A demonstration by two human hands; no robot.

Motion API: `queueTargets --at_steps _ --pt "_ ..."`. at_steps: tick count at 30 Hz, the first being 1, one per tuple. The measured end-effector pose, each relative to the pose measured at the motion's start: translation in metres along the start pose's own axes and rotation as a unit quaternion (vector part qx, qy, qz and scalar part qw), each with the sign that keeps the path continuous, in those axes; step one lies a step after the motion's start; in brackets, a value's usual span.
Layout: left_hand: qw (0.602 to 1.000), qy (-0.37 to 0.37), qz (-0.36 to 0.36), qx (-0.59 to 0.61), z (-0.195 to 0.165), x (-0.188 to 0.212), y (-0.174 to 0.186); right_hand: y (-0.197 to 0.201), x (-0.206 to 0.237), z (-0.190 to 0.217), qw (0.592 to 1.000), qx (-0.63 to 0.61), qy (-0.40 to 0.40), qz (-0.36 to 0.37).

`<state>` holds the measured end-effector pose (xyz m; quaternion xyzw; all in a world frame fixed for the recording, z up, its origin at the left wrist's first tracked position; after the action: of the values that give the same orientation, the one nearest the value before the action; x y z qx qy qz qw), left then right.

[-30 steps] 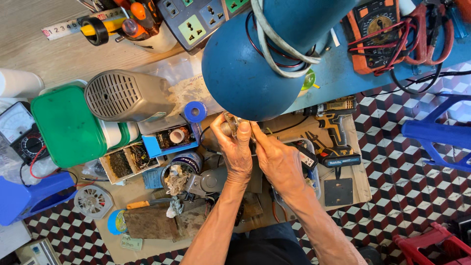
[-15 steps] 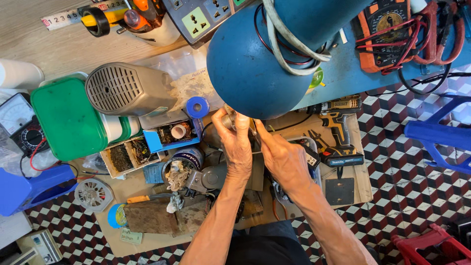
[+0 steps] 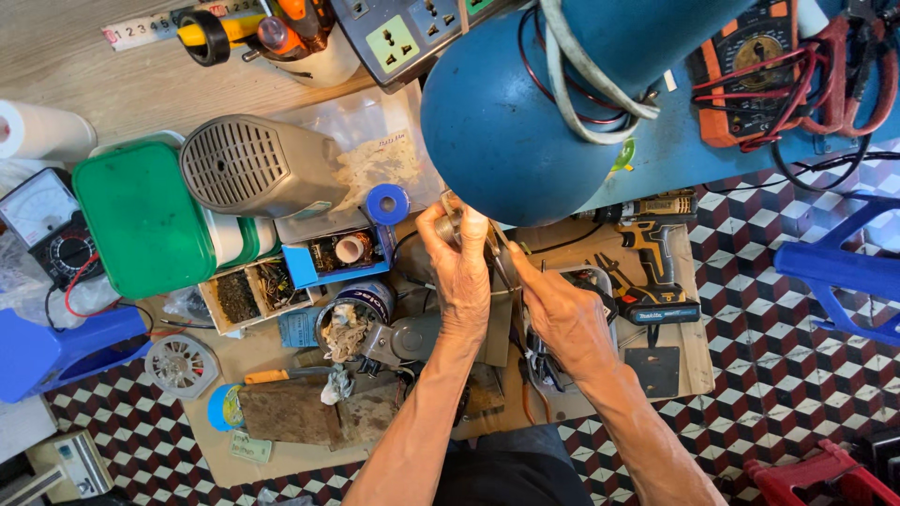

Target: The person disassembles a small electric motor, removes the rotor, and cleans the stator housing with a cloth. They then use a screwdriver to scrape and clean the rotor shaft and commutator area. The person continues to clean and scrape the rotor and stator components throughout the clip.

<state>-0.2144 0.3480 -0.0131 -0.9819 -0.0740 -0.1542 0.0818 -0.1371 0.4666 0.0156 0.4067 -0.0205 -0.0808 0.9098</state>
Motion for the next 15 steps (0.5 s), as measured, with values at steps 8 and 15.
queueTargets --at_steps 8,15 --pt "1.0 0.004 0.007 0.0 0.004 -0.002 0.001 -0.017 0.002 -0.009 0.998 -0.028 0.031 -0.044" --pt "1.0 0.012 0.026 -0.006 0.001 -0.002 0.002 -0.029 0.0 -0.015 0.995 -0.015 0.074 -0.07"
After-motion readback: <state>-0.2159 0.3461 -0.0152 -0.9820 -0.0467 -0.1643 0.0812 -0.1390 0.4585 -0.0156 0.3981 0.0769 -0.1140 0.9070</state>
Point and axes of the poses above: each hand's wrist, its own x-axis away from the middle knuckle, its own y-axis out of the back of the hand, z = x × y, the point moved 3 cm from there along -x, towards the middle knuckle, and after that the axes turned 2 degrees about -z, right-handed, at the moved point
